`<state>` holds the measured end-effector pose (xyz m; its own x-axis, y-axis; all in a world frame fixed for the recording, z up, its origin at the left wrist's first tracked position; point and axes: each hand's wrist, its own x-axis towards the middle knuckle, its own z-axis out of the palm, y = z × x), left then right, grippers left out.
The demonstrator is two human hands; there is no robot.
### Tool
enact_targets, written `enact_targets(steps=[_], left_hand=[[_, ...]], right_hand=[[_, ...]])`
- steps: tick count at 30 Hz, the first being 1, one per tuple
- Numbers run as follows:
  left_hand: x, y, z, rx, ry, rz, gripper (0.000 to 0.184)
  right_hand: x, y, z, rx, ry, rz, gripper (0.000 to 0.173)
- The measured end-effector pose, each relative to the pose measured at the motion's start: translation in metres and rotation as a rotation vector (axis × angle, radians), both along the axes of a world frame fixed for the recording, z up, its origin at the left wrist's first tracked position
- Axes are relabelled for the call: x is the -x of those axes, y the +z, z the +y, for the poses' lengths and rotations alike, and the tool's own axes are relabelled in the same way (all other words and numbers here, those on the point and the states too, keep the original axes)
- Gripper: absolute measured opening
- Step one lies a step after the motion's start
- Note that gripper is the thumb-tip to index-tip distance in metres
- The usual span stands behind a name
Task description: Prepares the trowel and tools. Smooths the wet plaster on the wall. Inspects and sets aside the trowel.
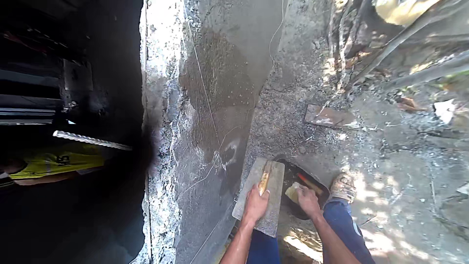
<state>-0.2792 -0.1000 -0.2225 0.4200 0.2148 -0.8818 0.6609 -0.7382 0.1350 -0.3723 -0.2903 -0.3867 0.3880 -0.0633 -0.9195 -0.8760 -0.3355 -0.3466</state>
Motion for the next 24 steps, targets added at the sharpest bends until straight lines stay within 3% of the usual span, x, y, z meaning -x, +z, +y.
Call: enact_targets(steps=[5,9,12,15,17,19,21,24], left_hand=[[-0.002,0.043,-0.049,0.06,-0.232,-0.122,0.066],[-0.01,0.08,-0.091,0.114,-0.469,-0.272,0.078],[-0.032,0.086,-0.109,0.081,-0.697,-0.368,0.075],[-0.082,0.1,-0.11,0.158,-0.816,-0.314,0.07],[-0.146,0.146,-0.097,0.223,-0.823,-0.367,0.053],[-0.224,0.204,-0.063,0.065,-0.824,-0.607,0.041],[-0.311,0.244,-0.006,-0.184,-0.742,-0.846,0.043],[-0.425,0.237,0.077,-0.498,-0.543,-1.012,0.066]], right_hand=[[-0.077,0.132,0.009,-0.169,-0.185,-0.056,0.062],[-0.112,0.168,-0.012,-0.008,-0.296,-0.172,0.058],[-0.156,0.204,-0.013,0.044,-0.44,-0.252,0.06],[-0.195,0.197,-0.005,-0.094,-0.734,-0.276,0.054],[-0.226,0.174,0.0,-0.273,-0.89,-0.307,0.044],[-0.255,0.153,0.015,-0.404,-0.953,-0.277,0.042],[-0.286,0.136,0.038,-0.479,-0.943,-0.268,0.043],[-0.328,0.115,0.087,-0.566,-0.89,-0.311,0.044]])
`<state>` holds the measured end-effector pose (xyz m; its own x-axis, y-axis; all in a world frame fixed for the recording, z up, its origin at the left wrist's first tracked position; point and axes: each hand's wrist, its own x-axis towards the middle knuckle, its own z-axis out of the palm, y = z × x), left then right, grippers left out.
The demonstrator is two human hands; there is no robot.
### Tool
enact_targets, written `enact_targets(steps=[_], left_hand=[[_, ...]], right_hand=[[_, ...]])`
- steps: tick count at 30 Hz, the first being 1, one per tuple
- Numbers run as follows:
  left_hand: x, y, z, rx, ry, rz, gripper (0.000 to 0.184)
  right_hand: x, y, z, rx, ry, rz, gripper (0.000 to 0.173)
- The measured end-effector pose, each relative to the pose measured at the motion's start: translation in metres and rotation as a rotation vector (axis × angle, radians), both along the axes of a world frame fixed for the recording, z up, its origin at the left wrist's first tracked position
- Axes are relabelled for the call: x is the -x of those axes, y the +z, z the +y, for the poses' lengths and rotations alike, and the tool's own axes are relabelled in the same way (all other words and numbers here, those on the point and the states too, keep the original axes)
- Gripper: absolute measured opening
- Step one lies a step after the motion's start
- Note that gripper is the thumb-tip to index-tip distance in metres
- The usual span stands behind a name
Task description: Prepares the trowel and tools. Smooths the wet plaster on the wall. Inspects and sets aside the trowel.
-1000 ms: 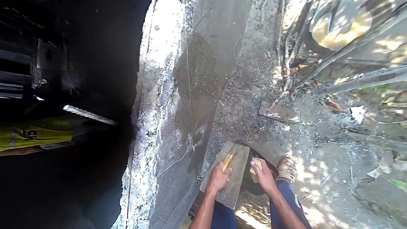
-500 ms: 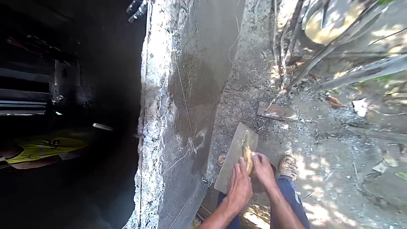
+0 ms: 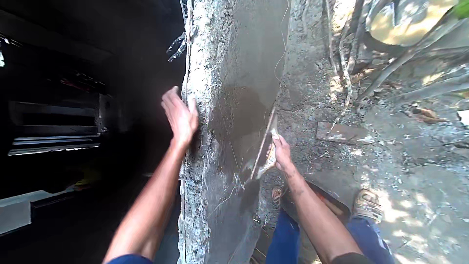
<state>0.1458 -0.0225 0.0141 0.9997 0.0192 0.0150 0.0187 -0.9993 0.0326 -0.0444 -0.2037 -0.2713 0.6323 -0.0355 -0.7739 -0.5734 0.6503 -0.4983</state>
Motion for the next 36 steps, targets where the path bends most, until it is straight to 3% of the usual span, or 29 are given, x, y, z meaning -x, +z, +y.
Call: enact_targets(steps=[2,6,12,14,17,19,21,24,27,29,32,35,36], left_hand=[[-0.038,-0.026,0.037,0.02,0.056,0.022,0.071],[-0.042,-0.037,0.047,0.157,0.06,0.107,0.062],[-0.041,-0.038,0.045,0.151,-0.012,0.095,0.057],[-0.047,-0.037,0.043,0.158,-0.038,0.095,0.057],[-0.047,-0.04,0.043,0.19,-0.054,0.069,0.056],[-0.044,-0.04,0.042,0.208,-0.051,0.066,0.057],[-0.041,-0.03,0.035,0.17,-0.037,0.143,0.059],[-0.042,-0.03,0.04,0.138,-0.032,0.158,0.06],[-0.047,-0.036,0.047,0.121,-0.056,0.133,0.062],[-0.051,-0.037,0.047,0.122,-0.05,0.123,0.062],[-0.05,-0.038,0.049,0.128,-0.037,0.13,0.061],[-0.048,-0.037,0.048,0.119,-0.031,0.139,0.062],[-0.049,-0.037,0.046,0.126,-0.032,0.136,0.062]], right_hand=[[-0.023,-0.018,0.032,0.009,0.038,-0.046,0.047],[-0.059,-0.06,0.078,0.067,0.123,-0.078,0.05],[-0.14,-0.077,0.075,0.291,0.194,-0.165,0.048],[-0.184,-0.063,0.059,0.333,0.167,-0.236,0.046],[-0.215,-0.005,0.046,0.347,0.132,-0.337,0.044],[-0.18,0.041,0.054,0.32,0.171,-0.372,0.048],[-0.121,0.054,0.075,0.297,0.187,-0.351,0.048],[-0.078,-0.005,0.098,0.338,0.23,-0.195,0.046],[-0.129,-0.081,0.079,0.252,0.32,-0.015,0.049],[-0.192,-0.094,0.057,0.282,0.263,-0.046,0.047],[-0.242,-0.028,0.035,0.354,0.194,-0.281,0.043],[-0.175,0.066,0.052,0.313,0.216,-0.409,0.047],[-0.139,0.071,0.067,0.3,0.216,-0.407,0.048]])
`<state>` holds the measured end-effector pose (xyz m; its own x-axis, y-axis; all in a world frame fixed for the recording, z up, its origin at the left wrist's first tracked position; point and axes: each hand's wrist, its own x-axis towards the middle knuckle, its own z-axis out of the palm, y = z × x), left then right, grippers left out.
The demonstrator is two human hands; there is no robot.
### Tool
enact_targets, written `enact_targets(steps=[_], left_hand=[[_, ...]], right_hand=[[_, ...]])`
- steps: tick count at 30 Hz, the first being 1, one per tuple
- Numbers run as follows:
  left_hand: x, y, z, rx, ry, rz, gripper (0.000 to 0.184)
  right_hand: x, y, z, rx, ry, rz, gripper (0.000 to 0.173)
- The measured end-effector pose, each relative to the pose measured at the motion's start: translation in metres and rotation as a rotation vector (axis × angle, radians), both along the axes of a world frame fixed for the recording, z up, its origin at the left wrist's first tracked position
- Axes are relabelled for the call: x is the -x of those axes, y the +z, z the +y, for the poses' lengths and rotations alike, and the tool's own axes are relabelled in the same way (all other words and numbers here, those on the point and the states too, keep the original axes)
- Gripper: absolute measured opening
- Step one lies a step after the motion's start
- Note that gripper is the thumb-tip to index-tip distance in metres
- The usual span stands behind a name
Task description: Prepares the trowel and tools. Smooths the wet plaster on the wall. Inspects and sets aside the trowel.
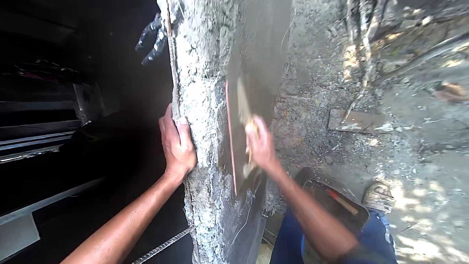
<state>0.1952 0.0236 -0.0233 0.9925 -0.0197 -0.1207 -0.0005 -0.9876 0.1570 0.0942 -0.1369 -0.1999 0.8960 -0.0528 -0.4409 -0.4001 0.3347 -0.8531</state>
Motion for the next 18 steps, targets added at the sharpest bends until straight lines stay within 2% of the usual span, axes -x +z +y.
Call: enact_targets(steps=[2,4,7,8,9,11,13,15,16,18], left_hand=[[0.0,-0.001,-0.001,0.006,0.002,-0.008,0.063],[0.002,-0.001,0.0,0.013,0.008,-0.014,0.064],[0.001,-0.003,-0.002,0.017,0.012,-0.04,0.062],[0.002,-0.003,-0.001,0.013,0.013,-0.044,0.062],[0.003,-0.002,0.0,0.007,0.014,-0.043,0.062],[0.004,-0.002,0.0,-0.003,0.011,-0.027,0.062],[0.004,-0.001,0.0,-0.01,0.005,-0.022,0.062],[0.004,0.0,-0.001,-0.018,0.009,-0.014,0.063],[0.003,0.001,-0.003,-0.02,0.009,-0.019,0.063],[0.002,0.0,-0.002,-0.01,0.017,-0.023,0.063]], right_hand=[[0.062,-0.026,0.028,0.02,-0.023,0.064,0.046],[0.076,-0.073,0.033,0.032,0.025,0.259,0.047],[0.008,-0.153,0.002,0.022,0.093,0.411,0.047],[-0.025,-0.169,-0.009,0.038,0.09,0.384,0.048],[-0.059,-0.17,-0.02,0.069,0.065,0.331,0.048],[-0.112,-0.131,-0.041,0.107,0.002,0.178,0.045],[-0.121,-0.062,-0.047,0.071,-0.032,0.041,0.042],[-0.066,-0.001,-0.031,0.03,-0.015,-0.02,0.044],[-0.029,0.01,-0.016,0.029,-0.004,-0.022,0.046],[0.04,-0.008,0.017,0.053,-0.004,0.025,0.047]])
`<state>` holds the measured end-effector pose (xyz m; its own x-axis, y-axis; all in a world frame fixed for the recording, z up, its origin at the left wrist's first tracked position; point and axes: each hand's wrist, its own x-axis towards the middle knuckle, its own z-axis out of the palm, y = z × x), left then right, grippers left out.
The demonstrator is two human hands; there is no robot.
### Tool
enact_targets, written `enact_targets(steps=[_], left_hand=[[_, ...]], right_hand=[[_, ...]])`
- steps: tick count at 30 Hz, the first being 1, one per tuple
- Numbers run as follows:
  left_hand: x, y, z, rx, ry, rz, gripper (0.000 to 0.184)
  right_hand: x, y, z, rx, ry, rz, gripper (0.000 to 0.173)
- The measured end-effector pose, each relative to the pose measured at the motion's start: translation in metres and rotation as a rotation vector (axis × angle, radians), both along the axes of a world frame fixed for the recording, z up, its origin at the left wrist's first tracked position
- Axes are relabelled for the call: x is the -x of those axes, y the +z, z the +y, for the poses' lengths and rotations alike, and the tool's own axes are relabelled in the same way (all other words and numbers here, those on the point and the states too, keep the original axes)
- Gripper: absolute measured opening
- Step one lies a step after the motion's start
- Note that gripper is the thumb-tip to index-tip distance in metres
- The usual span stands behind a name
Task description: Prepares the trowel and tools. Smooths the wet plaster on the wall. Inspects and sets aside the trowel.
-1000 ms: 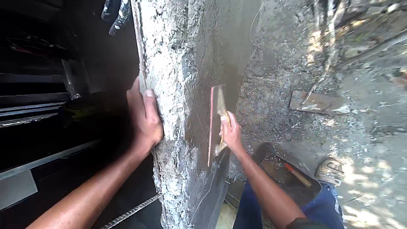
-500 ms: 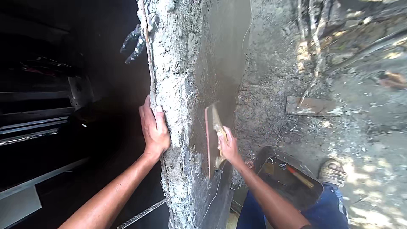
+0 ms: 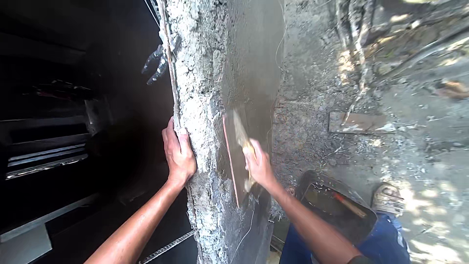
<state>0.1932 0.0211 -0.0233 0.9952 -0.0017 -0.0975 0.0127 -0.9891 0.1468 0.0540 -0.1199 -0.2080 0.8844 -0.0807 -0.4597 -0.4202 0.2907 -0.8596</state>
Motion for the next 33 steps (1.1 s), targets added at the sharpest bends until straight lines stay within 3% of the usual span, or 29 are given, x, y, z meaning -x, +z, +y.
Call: enact_targets(steps=[3,6,8,10,12,14,16,18,21,24,27,28,30,31,33], left_hand=[[0.004,-0.001,0.001,0.012,0.006,0.009,0.061],[0.002,0.001,0.003,0.014,0.003,0.001,0.06],[0.002,0.001,0.003,0.015,0.002,0.012,0.061],[0.004,0.003,0.003,0.021,0.004,0.034,0.063],[0.002,0.003,0.003,0.03,-0.001,0.04,0.062],[0.005,0.004,0.004,0.032,0.003,0.052,0.062],[0.004,0.005,0.002,0.024,-0.01,0.048,0.061],[0.004,0.004,0.001,0.012,-0.017,0.044,0.06],[0.005,0.004,0.0,-0.003,-0.015,0.042,0.061],[0.0,0.001,0.0,0.0,-0.007,0.003,0.059],[-0.001,0.001,0.002,-0.012,-0.005,0.024,0.06],[0.002,0.003,0.003,-0.023,-0.012,0.037,0.061],[0.003,0.005,0.004,-0.018,-0.02,0.041,0.062],[0.004,0.005,0.004,-0.012,-0.019,0.042,0.061],[0.006,0.006,0.002,-0.006,-0.02,0.049,0.061]], right_hand=[[0.042,-0.078,0.012,-0.002,0.057,0.284,0.048],[-0.014,-0.173,-0.01,-0.042,0.077,0.37,0.047],[-0.072,-0.209,-0.029,-0.005,0.066,0.293,0.047],[-0.122,-0.194,-0.047,0.021,0.039,0.182,0.047],[-0.144,-0.139,-0.054,0.008,0.003,0.034,0.045],[-0.113,-0.065,-0.047,-0.008,0.01,-0.068,0.043],[-0.048,-0.007,-0.025,-0.041,0.037,-0.079,0.047],[0.021,-0.005,0.007,0.004,0.047,-0.076,0.048],[0.082,-0.056,0.029,0.023,0.078,0.175,0.048],[0.04,-0.131,0.011,-0.03,0.106,0.433,0.048],[-0.046,-0.173,-0.02,-0.04,0.074,0.381,0.046],[-0.073,-0.166,-0.029,-0.026,0.06,0.326,0.045],[-0.113,-0.116,-0.042,-0.024,0.022,0.171,0.044],[-0.114,-0.078,-0.044,-0.031,0.018,0.101,0.044],[-0.067,-0.006,-0.033,-0.037,0.051,0.0,0.044]])
